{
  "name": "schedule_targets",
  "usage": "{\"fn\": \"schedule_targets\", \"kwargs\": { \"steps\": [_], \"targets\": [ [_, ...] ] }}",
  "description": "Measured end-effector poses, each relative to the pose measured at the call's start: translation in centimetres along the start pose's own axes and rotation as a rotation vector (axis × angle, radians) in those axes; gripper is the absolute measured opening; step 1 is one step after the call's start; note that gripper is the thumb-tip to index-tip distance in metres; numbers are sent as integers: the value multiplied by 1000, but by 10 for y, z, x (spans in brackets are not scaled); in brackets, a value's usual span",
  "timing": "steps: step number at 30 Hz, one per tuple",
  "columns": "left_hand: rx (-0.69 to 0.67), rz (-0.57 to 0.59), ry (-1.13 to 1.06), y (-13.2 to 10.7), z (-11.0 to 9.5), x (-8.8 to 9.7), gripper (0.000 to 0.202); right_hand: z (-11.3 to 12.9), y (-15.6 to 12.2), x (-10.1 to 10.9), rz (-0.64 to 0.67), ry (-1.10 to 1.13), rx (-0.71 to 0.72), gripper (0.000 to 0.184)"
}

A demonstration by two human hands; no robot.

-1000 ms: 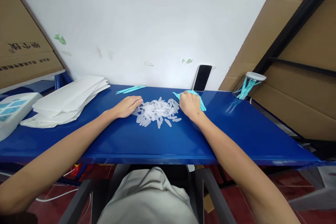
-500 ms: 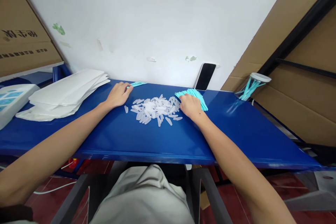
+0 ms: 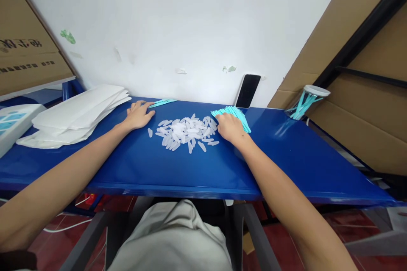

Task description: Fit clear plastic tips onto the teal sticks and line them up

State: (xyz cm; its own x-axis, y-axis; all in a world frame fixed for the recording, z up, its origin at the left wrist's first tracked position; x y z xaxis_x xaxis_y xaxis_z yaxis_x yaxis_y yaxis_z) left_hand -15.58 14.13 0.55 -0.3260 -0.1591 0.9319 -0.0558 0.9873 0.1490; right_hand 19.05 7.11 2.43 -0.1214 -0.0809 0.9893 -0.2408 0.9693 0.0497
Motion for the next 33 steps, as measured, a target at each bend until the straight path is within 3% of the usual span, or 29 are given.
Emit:
{"fn": "schedule_targets", "kwargs": {
  "steps": [8, 33],
  "targets": [
    [21, -7, 64, -1, -1, 0, 59, -4, 1, 2, 25, 68, -23, 56],
    [-18, 5, 87, 0, -3, -3, 61, 5, 2, 1, -25, 20, 5, 43]
  ]
}}
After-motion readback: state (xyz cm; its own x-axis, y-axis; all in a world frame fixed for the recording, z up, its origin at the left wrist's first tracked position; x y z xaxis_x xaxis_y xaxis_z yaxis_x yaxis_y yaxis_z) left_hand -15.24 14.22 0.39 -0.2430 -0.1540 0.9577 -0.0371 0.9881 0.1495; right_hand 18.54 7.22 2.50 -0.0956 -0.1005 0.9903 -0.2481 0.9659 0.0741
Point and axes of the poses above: each hand's wrist, its own y-axis towards the middle knuckle, its own x-axis out of the back of the hand, z = x × y, the point moved 7 cm from there along y, towards the middle knuckle, and after that the axes turned 6 degrees about x, right-handed, at the moved point
